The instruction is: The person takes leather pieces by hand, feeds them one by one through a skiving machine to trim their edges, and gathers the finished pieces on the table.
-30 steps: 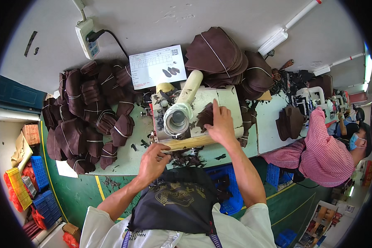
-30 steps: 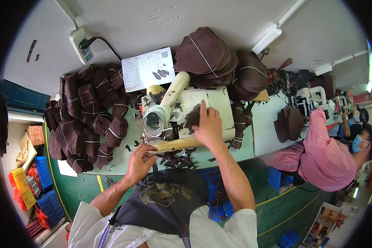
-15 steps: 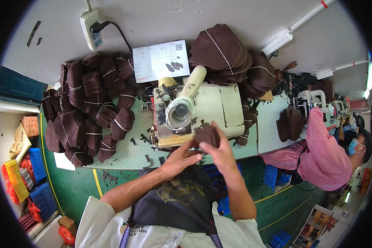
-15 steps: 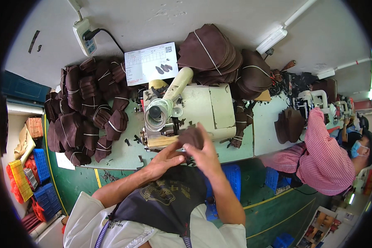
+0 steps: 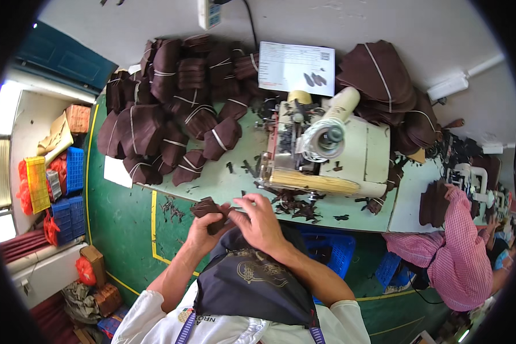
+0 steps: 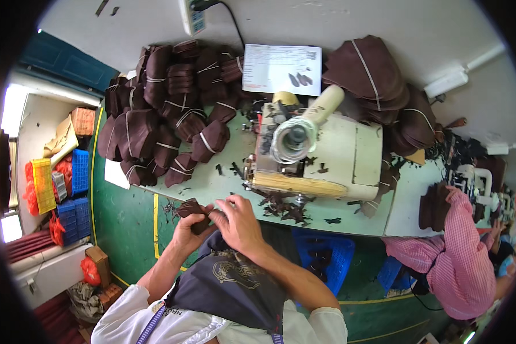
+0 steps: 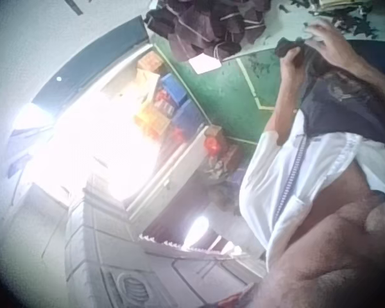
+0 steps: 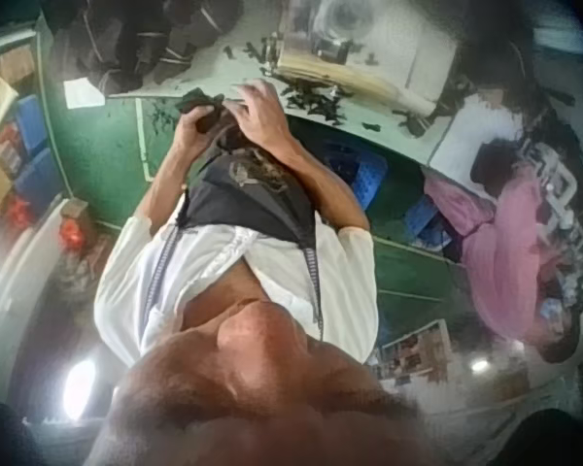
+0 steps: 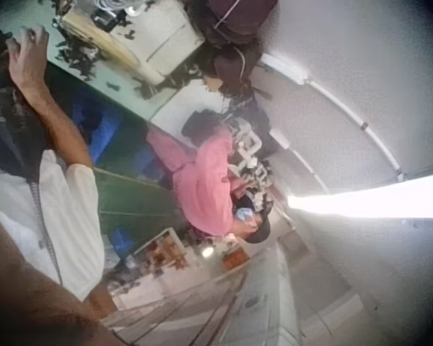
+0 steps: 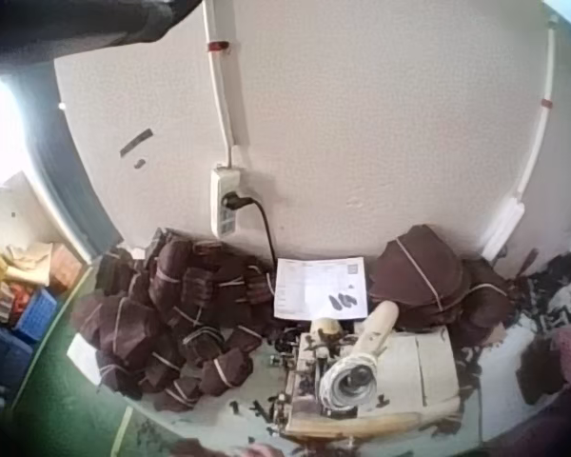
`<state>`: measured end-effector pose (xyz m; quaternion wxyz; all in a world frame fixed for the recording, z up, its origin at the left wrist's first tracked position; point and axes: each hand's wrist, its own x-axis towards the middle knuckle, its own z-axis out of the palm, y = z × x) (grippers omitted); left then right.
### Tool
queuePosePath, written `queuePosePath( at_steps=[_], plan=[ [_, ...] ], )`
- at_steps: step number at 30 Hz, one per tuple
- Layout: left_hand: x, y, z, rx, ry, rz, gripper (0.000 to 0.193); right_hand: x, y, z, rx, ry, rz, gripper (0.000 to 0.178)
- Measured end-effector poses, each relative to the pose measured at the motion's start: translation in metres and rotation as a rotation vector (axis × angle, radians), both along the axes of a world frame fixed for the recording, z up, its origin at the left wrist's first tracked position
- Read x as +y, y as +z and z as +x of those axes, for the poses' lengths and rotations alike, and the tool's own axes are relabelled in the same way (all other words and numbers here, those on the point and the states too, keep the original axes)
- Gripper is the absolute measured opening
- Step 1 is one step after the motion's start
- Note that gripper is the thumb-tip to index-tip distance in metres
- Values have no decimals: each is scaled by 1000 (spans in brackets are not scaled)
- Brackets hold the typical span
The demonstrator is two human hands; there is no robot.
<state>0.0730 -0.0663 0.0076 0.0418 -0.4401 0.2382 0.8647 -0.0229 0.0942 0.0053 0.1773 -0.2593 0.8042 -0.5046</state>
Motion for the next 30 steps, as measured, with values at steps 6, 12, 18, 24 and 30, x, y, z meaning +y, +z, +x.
queuePosePath(
  at_steps=[6, 12, 18, 24, 30],
  plan=[
    [-39, 15, 21, -61, -150, -152, 31, -45, -47, -26, 497, 98, 388, 10],
    [-72, 24, 22, 8, -272, -141, 45, -30, -61, 14, 27, 19, 375, 6],
    [-99, 14, 12, 20, -490, -128, 40, 29, -94, 20, 207, -483, 610, 9],
    [-106, 21, -16, 28, -766, -170, 15, 33, -124, 31, 159, -621, 867, 11],
    [-93, 25, -37, 42, -868, -226, 16, 21, -100, 28, 257, -745, 613, 10]
  ],
)
